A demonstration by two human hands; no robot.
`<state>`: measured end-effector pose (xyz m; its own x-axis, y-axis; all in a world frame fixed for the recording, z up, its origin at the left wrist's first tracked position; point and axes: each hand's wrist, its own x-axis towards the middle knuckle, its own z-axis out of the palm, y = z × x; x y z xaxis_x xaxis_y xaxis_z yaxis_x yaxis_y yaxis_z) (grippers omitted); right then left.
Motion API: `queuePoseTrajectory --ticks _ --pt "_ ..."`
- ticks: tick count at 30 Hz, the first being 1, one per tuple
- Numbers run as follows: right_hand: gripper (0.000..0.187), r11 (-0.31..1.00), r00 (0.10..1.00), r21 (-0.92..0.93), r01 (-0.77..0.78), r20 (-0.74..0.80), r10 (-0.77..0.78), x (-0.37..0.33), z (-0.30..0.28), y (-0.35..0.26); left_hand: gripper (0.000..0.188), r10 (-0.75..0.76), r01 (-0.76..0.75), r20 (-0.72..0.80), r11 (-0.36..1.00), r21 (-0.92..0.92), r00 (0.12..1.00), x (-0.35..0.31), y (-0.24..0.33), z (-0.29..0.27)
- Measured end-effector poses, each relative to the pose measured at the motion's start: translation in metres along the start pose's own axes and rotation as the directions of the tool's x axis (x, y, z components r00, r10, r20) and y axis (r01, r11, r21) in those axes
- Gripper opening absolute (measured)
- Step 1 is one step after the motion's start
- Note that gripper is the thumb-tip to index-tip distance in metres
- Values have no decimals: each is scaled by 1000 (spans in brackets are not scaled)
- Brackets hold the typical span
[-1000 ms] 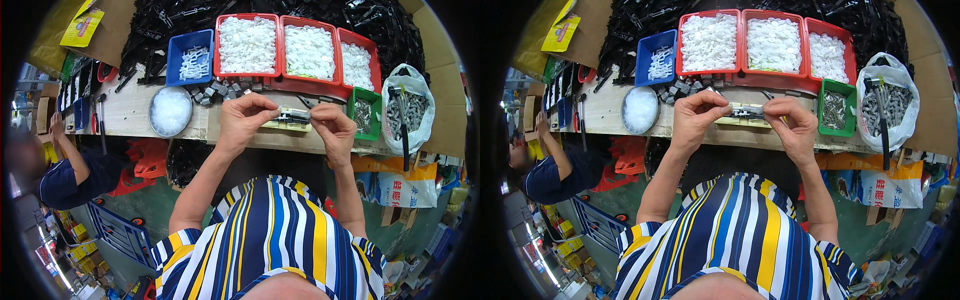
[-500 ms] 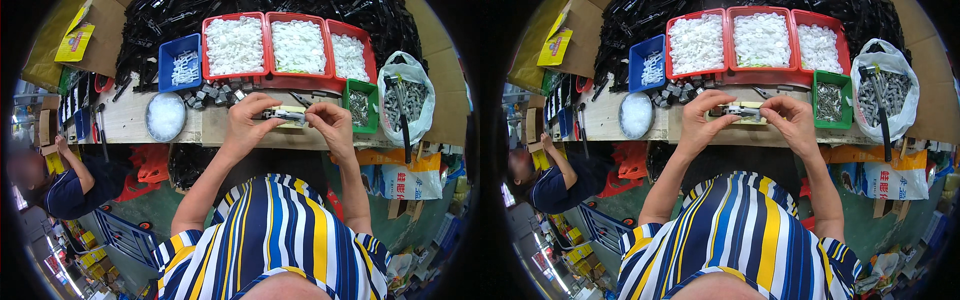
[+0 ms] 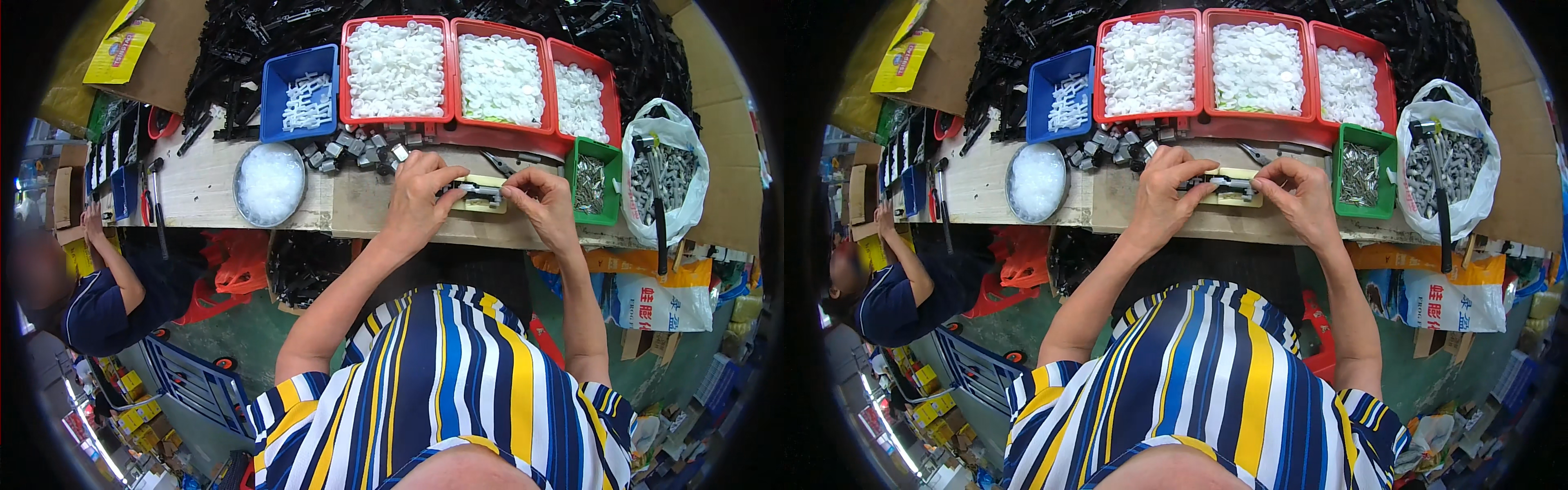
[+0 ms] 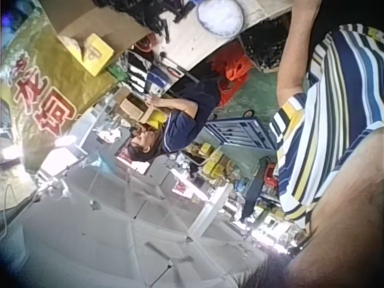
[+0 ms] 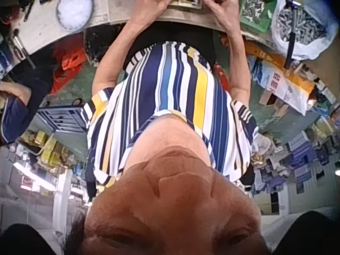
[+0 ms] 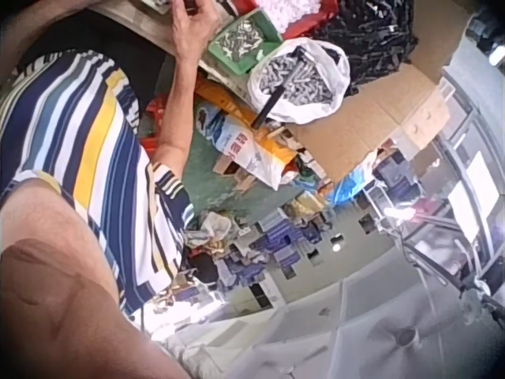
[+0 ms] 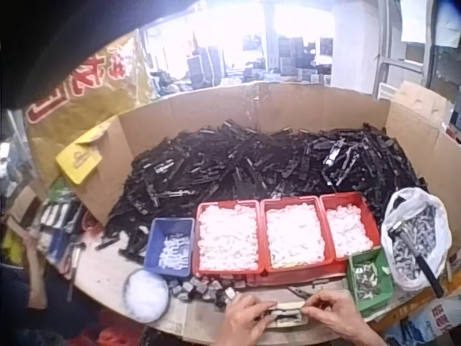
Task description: The person assembles small electrical components at a workbench. They pick up a metal housing, insert a white plastic piece, and use pliers to secure a metal pin or clip into the assembly. The process is repeated for multiple units, with finished items placed on the table.
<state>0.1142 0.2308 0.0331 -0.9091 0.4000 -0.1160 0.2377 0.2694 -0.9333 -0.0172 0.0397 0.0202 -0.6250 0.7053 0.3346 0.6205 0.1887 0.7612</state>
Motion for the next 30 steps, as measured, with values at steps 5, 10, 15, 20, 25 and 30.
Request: queuePoseTrajectory --ticks 5,10,15,20,25,30 --pt "13 997 999 -72 5 42 -2 5 1 2 20 54 -56 42 998 37 998 -2 -3 1" --pt "13 973 994 -208 97 70 -84 8 -1 4 22 104 -114 78 983 141 992 -2 3 -2" --pt "17 937 977 -298 184 161 -141 11 -7 -3 22 104 -120 105 979 165 989 -2 3 -4" --pt "21 910 956 -316 270 198 -216 13 -10 -3 24 121 -140 105 971 193 987 -3 4 -4" --pt "23 863 909 -293 412 204 -364 40 -32 -15 21 129 -148 99 964 219 987 -3 6 -5" --pt "15 531 803 -780 331 -63 -592 111 -103 -20 22 129 -146 97 970 194 987 -3 6 -5"
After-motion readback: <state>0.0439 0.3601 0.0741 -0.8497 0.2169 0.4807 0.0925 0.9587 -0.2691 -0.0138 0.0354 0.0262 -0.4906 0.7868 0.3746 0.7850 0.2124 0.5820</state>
